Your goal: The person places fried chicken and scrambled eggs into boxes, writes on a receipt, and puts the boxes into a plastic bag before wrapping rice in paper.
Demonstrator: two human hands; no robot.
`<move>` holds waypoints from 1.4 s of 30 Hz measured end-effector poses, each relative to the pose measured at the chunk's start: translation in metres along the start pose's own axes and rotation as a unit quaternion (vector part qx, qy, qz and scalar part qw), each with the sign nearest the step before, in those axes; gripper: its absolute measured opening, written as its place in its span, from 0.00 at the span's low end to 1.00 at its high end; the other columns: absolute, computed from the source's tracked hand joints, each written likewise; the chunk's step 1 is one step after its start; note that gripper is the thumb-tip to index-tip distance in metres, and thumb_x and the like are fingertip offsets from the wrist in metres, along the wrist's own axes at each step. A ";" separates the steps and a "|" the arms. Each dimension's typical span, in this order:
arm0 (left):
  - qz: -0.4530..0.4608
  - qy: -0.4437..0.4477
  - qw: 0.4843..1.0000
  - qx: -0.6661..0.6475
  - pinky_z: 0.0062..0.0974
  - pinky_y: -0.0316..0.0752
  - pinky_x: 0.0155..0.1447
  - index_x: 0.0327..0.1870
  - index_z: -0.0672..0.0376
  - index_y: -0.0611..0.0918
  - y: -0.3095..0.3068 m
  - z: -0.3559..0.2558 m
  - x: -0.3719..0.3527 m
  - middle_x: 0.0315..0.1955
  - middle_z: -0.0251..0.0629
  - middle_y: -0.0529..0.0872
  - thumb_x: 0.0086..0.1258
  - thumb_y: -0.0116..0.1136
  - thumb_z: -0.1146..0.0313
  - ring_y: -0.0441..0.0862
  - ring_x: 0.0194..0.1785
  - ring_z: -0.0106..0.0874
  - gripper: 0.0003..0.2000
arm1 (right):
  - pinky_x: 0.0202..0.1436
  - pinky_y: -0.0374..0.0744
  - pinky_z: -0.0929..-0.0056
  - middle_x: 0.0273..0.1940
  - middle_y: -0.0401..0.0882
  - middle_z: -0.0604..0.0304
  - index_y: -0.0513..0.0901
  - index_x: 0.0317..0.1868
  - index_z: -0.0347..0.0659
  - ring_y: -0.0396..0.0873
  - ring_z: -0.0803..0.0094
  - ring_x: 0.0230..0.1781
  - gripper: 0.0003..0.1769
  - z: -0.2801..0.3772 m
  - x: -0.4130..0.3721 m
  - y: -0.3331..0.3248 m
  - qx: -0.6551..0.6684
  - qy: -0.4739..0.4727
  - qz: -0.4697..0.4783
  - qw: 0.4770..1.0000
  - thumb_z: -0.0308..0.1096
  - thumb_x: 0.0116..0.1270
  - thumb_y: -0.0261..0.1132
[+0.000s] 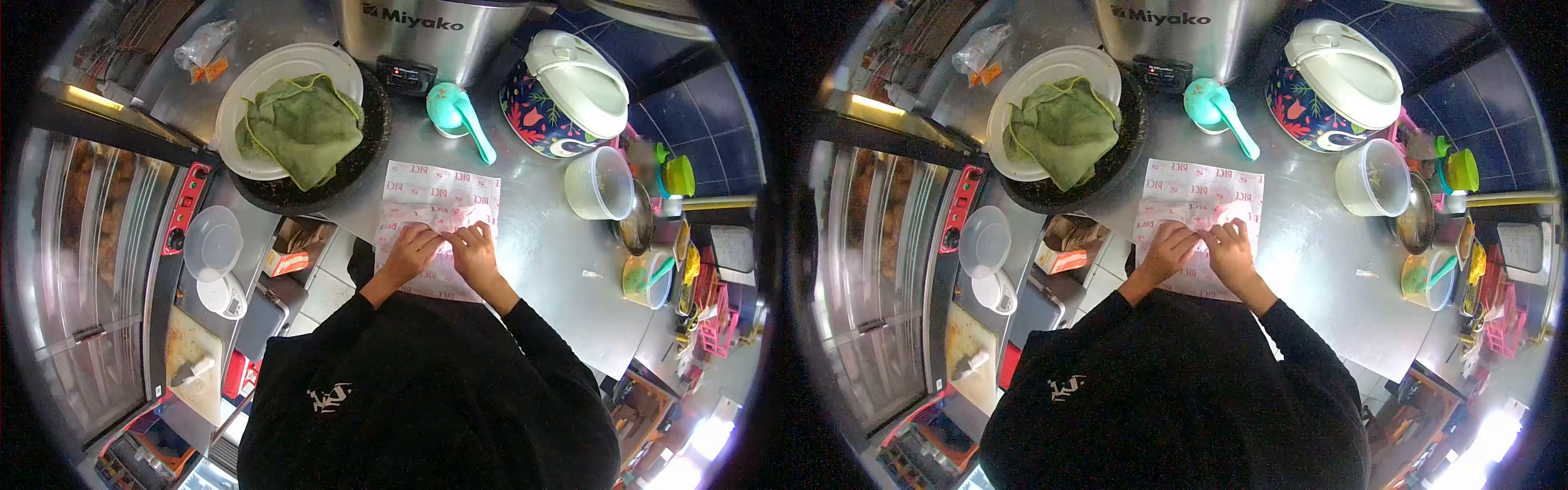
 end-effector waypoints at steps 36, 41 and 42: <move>0.022 -0.178 0.975 -0.131 0.33 0.74 0.51 0.39 0.58 0.82 -0.024 -0.002 0.024 0.40 0.36 0.79 0.59 0.60 0.78 0.76 0.47 0.38 0.08 | 0.41 0.76 0.71 0.34 0.84 0.58 0.81 0.20 0.41 0.82 0.66 0.35 0.12 -0.132 -0.027 -0.017 0.235 0.104 -0.033 0.966 0.12 0.44 0.61; 0.016 -0.185 0.973 -0.137 0.32 0.74 0.51 0.40 0.58 0.81 -0.022 0.000 0.024 0.40 0.37 0.78 0.59 0.61 0.77 0.76 0.47 0.39 0.08 | 0.38 0.80 0.71 0.34 0.84 0.56 0.81 0.30 0.38 0.83 0.67 0.36 0.12 -0.122 -0.014 -0.042 0.232 0.185 -0.119 0.948 0.12 0.50 0.58; 0.023 -0.187 0.972 -0.144 0.32 0.74 0.51 0.40 0.58 0.81 -0.023 -0.001 0.023 0.40 0.38 0.78 0.59 0.61 0.77 0.76 0.47 0.39 0.08 | 0.37 0.80 0.71 0.33 0.84 0.56 0.81 0.33 0.37 0.83 0.67 0.35 0.12 -0.108 -0.004 -0.047 0.248 0.230 -0.163 0.927 0.13 0.52 0.57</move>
Point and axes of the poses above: each hand's wrist, its own x-axis towards the middle knuckle, its own y-axis out of the palm, z = x × y, the point moved 3 cm from there along x, towards the middle knuckle
